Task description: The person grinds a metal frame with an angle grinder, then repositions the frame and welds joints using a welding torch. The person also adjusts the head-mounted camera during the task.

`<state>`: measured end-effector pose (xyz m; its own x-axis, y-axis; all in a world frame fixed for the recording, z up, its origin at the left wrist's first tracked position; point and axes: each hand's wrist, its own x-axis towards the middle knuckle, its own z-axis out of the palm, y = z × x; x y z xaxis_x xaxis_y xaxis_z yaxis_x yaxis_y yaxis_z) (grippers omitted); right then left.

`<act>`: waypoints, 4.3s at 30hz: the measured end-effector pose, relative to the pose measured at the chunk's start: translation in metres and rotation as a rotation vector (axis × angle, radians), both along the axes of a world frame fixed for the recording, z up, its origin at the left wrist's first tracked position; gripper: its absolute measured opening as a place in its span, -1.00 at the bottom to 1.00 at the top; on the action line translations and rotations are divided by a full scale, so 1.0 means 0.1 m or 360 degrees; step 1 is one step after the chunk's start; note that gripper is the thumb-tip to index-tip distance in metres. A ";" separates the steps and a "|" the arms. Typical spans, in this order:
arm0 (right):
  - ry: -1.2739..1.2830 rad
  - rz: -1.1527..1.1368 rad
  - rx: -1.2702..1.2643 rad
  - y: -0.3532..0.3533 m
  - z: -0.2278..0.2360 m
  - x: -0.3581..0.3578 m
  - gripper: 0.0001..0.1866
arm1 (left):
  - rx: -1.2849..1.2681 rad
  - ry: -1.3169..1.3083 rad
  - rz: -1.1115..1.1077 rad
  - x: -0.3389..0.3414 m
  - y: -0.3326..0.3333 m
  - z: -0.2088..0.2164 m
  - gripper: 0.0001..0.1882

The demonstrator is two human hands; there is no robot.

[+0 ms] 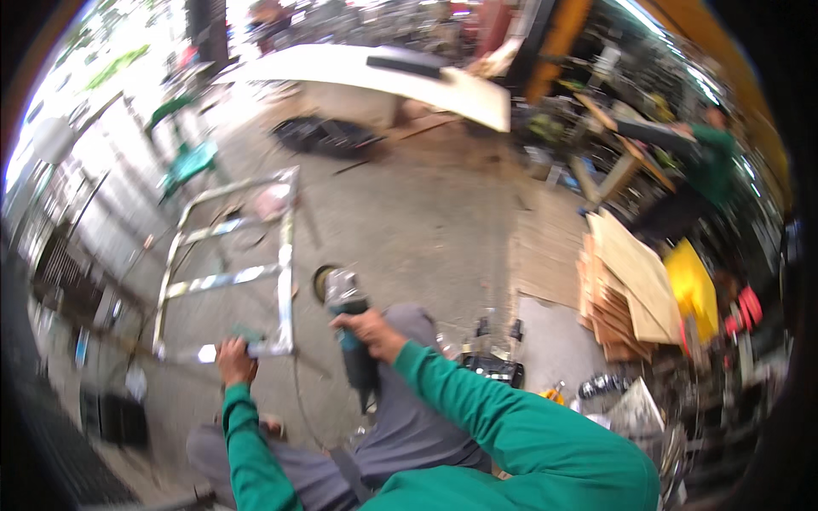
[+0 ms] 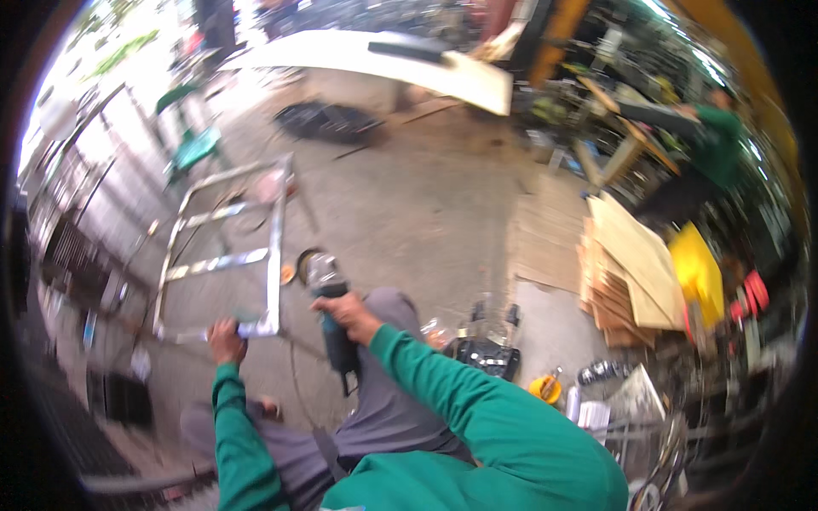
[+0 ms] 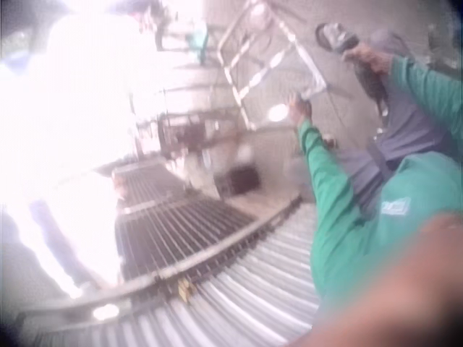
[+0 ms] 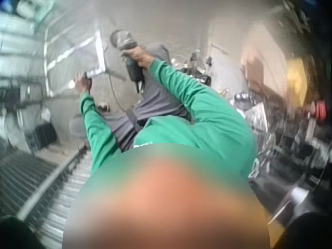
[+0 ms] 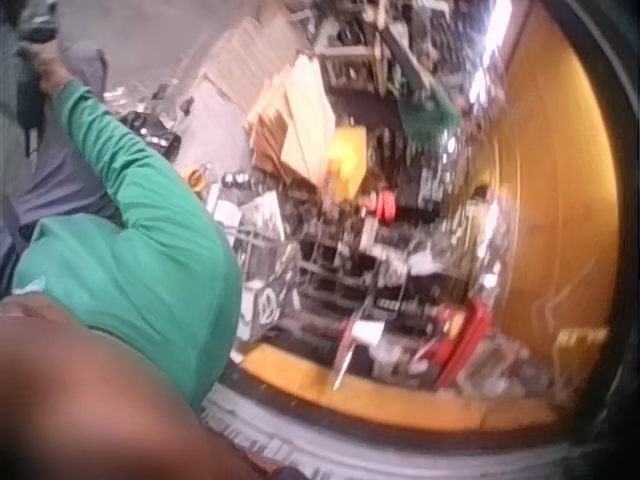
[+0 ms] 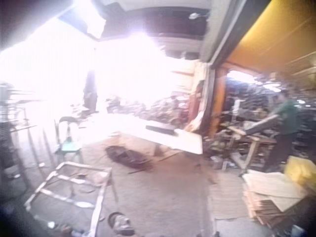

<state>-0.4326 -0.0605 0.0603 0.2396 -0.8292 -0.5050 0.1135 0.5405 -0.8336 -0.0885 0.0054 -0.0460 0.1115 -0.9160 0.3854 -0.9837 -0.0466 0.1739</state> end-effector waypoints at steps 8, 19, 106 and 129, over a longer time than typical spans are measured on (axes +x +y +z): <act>0.0140 0.0020 -0.0227 0.15 0.22 -0.32 -0.65 | 0.0388 -0.0001 -0.0108 -0.39 0.25 0.03 -0.68; -0.0309 0.0223 0.0119 -0.06 -0.06 -0.50 -0.70 | 0.0441 0.0000 0.0084 -0.69 0.50 -0.06 -0.61; 0.1355 0.2218 -0.1134 0.58 0.08 3.48 -0.56 | -0.1005 0.4141 0.0018 -0.47 1.16 0.42 -0.70; 0.1303 0.2110 -0.1090 0.53 0.21 3.50 -0.30 | -0.1094 0.4196 0.0035 -0.61 0.91 0.25 -0.71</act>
